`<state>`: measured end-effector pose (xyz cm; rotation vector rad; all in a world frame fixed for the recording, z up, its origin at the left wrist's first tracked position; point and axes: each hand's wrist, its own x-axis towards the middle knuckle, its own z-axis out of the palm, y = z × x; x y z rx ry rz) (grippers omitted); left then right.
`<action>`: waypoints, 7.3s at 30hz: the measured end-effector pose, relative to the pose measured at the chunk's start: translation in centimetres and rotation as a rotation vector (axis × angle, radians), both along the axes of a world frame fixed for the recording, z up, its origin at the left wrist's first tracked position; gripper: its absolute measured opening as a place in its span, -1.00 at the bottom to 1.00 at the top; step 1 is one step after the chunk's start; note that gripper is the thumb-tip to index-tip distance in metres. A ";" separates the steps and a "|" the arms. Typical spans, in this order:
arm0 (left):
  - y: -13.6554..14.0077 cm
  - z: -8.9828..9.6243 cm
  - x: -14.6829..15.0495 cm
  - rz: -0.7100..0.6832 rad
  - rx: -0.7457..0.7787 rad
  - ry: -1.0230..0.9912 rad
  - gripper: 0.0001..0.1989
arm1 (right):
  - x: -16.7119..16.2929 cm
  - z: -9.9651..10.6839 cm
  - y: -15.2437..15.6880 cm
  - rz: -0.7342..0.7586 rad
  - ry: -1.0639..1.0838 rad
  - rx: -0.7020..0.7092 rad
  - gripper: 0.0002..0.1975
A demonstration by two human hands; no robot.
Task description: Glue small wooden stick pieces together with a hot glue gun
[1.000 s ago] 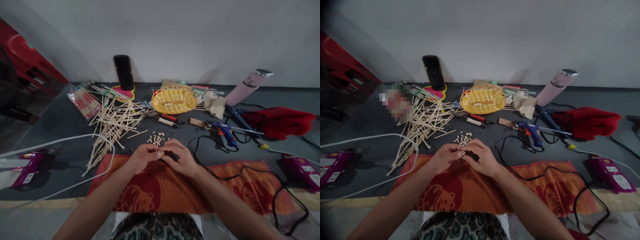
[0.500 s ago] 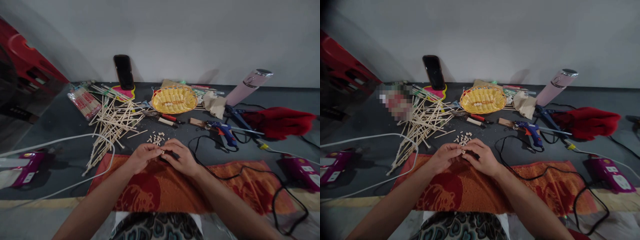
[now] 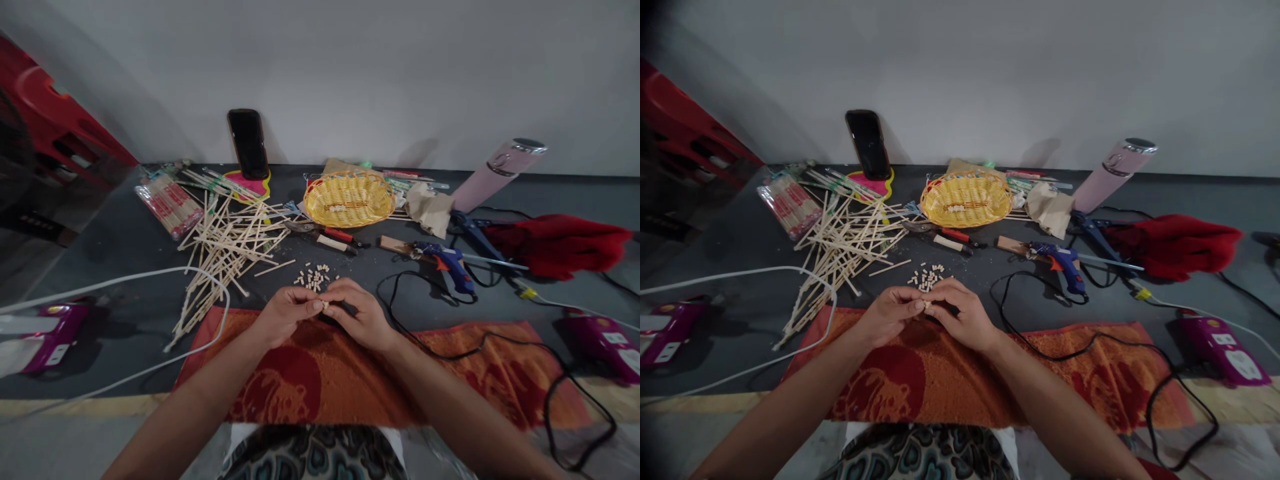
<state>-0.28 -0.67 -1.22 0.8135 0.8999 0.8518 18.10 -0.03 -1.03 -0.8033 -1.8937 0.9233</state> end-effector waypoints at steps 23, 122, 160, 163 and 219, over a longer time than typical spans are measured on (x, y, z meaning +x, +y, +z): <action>-0.1 -0.2 0.0 -0.009 -0.110 -0.020 -0.72 | 0.2 0.2 -0.1 -0.017 -0.010 0.018 -0.81; -0.3 1.0 -0.1 0.022 0.605 0.403 -0.89 | 0.5 0.6 0.1 0.030 0.064 -0.086 -0.91; -0.2 0.6 0.1 -0.044 0.096 0.154 -0.73 | 0.9 0.5 0.3 -0.003 -0.095 0.105 -0.80; -0.1 0.4 0.0 -0.044 0.104 0.172 -0.72 | 0.8 0.6 0.3 0.003 -0.112 0.111 -0.82; 0.1 -0.2 0.1 0.067 -0.030 -0.060 -0.84 | 0.5 0.1 0.3 -0.082 -0.084 0.195 -0.74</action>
